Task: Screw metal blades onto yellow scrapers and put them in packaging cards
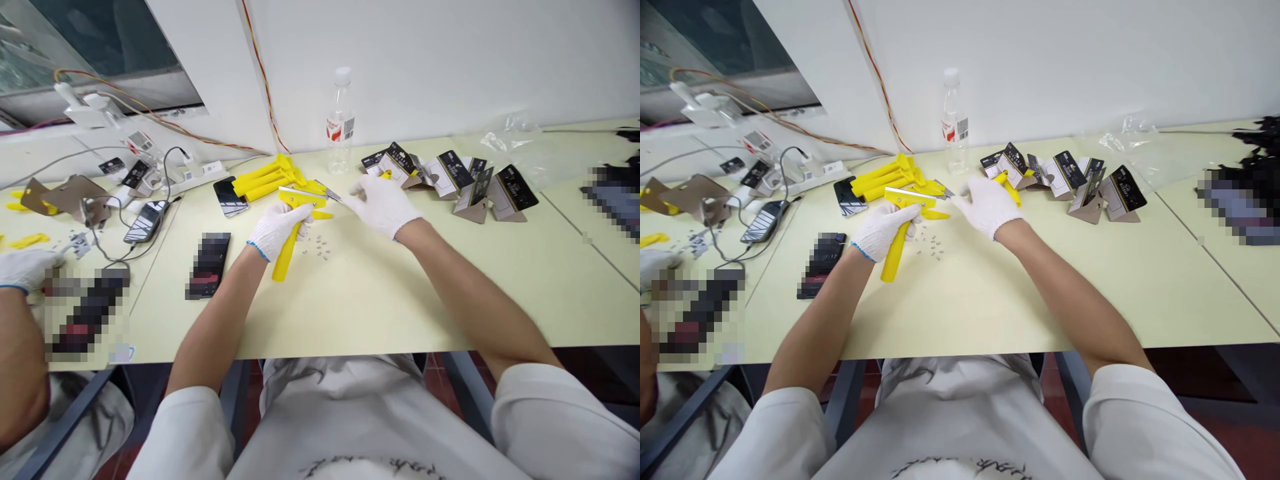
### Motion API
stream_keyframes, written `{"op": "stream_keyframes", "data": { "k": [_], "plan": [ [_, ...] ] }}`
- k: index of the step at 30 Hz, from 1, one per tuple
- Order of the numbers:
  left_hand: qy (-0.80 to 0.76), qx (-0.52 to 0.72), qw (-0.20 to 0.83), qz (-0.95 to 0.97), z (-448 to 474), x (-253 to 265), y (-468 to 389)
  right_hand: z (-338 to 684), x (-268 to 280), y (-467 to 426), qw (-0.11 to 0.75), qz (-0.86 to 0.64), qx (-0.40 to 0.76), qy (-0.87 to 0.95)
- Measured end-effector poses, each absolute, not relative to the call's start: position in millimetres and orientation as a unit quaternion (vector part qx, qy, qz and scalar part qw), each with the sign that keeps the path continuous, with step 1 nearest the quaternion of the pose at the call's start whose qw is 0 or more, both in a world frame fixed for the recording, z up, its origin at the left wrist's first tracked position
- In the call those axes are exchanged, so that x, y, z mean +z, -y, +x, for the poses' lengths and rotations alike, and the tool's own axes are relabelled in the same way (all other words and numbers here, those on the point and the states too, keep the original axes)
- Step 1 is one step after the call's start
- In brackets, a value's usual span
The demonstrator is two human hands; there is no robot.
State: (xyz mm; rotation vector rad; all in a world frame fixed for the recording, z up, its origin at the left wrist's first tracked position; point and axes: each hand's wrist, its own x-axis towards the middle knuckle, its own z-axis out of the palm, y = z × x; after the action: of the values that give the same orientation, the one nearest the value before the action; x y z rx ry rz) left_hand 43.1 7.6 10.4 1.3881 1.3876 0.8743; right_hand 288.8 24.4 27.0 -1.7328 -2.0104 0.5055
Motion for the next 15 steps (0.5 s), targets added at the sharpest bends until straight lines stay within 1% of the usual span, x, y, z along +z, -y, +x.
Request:
{"op": "stream_keyframes", "data": {
  "k": [1,3,5,7,8,10,15],
  "plan": [
    [-0.570,0.358,0.470,0.571,41.8,9.5,-9.6,296.6,28.6,-22.6,0.172,-0.646,0.137,0.731],
    [-0.586,0.372,0.434,0.575,39.8,8.1,-13.3,311.3,27.9,-18.2,0.074,-0.679,0.082,0.725],
    [-0.604,0.391,0.389,0.575,38.6,6.7,-16.4,322.7,21.5,-14.3,-0.016,-0.697,0.067,0.714],
    [-0.614,0.403,0.366,0.572,37.6,4.9,-19.0,330.3,11.1,-12.5,-0.076,-0.690,0.078,0.715],
    [-0.615,0.406,0.363,0.570,37.0,3.8,-20.3,333.1,5.4,-12.3,-0.087,-0.682,0.082,0.722],
    [-0.616,0.409,0.359,0.569,35.5,1.1,-22.9,337.5,-5.3,-12.6,-0.074,-0.665,0.083,0.738],
    [-0.614,0.411,0.363,0.568,30.8,-3.1,-28.5,348.1,-18.4,-10.0,0.021,-0.675,0.093,0.732]
  ]
}}
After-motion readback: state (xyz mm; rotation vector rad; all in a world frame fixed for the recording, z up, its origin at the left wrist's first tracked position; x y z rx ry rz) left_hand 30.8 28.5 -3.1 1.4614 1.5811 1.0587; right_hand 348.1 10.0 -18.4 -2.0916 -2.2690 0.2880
